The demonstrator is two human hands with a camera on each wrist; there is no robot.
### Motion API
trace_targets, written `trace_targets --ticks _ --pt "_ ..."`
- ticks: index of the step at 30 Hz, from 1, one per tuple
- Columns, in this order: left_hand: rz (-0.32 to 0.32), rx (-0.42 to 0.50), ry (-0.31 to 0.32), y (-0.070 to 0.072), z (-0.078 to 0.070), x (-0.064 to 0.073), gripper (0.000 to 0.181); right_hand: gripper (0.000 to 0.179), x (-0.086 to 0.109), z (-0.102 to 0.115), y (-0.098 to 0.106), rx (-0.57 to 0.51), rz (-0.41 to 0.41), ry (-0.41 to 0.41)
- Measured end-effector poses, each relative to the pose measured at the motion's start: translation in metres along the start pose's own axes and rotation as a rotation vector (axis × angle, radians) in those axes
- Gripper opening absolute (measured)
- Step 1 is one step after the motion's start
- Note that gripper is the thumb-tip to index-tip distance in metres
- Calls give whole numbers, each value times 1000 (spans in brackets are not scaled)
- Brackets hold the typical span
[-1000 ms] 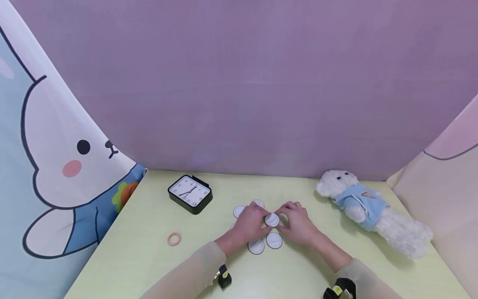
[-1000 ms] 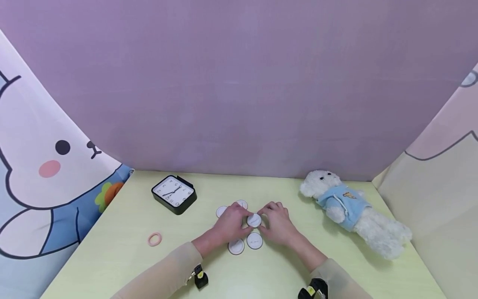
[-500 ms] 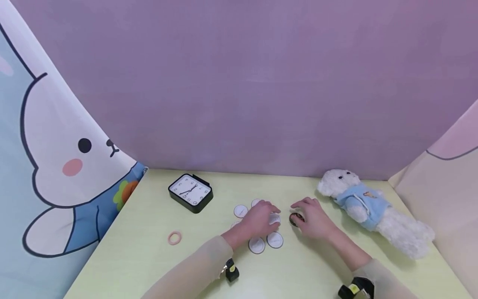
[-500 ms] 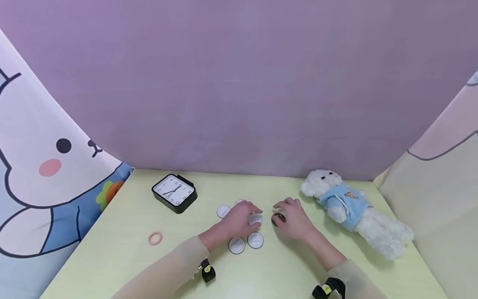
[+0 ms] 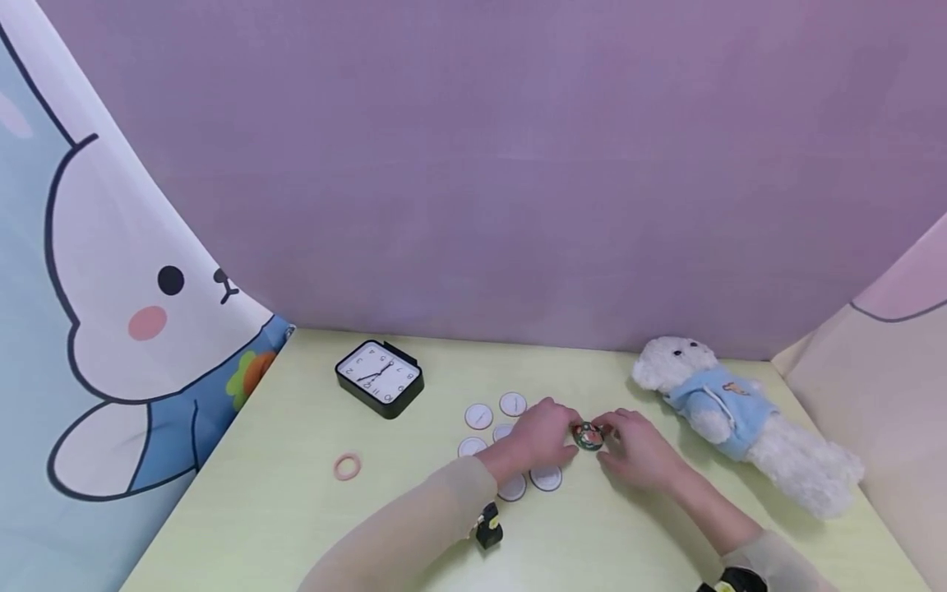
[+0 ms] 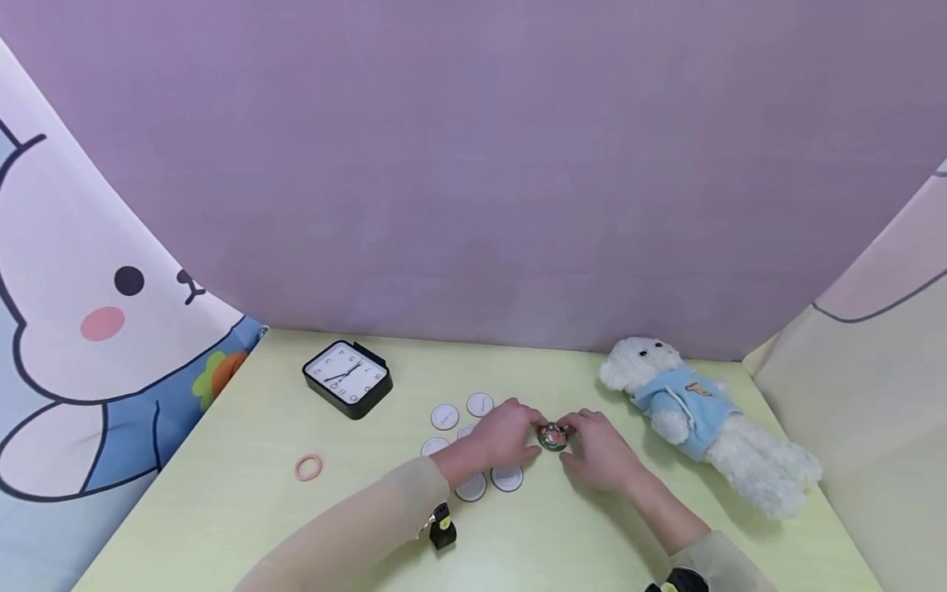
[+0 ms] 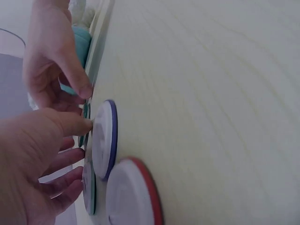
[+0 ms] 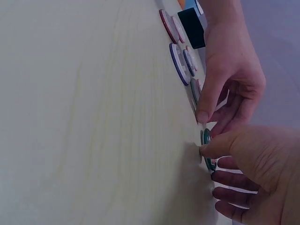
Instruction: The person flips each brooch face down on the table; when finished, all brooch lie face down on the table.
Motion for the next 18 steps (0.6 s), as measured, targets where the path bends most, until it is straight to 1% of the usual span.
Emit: trace_targets --ticks 3,5,8,11,13,16,18 --pt "-26 -22 -20 0 -5 -1 25 36 0 2 0 -13 -24 13" --pt "-34 -13 -14 1 -6 -1 23 34 0 2 0 -21 -41 11" --pt "-33 27 28 2 -2 1 23 32 1 0 -1 -33 -66 -7" --pt "-61 78 66 7 4 2 23 27 2 -7 -1 -73 -100 -52" --pt "-98 119 77 12 6 3 24 21 2 -13 2 -107 -137 -95" --pt "-175 189 59 24 6 6 27 13 2 -24 9 -153 -208 -155" --pt "-239 236 40 33 5 8 31 11 0 -27 16 -159 -253 -172"
Point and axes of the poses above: each hand's wrist, its own x-axis away from the middle knuckle, its own y-axis out of the back of the hand, z = x × y, the point moved 10 cm from there along -x, towards the middle knuckle, and after that the axes turned 7 degrees about y, right-handed, at the moved point
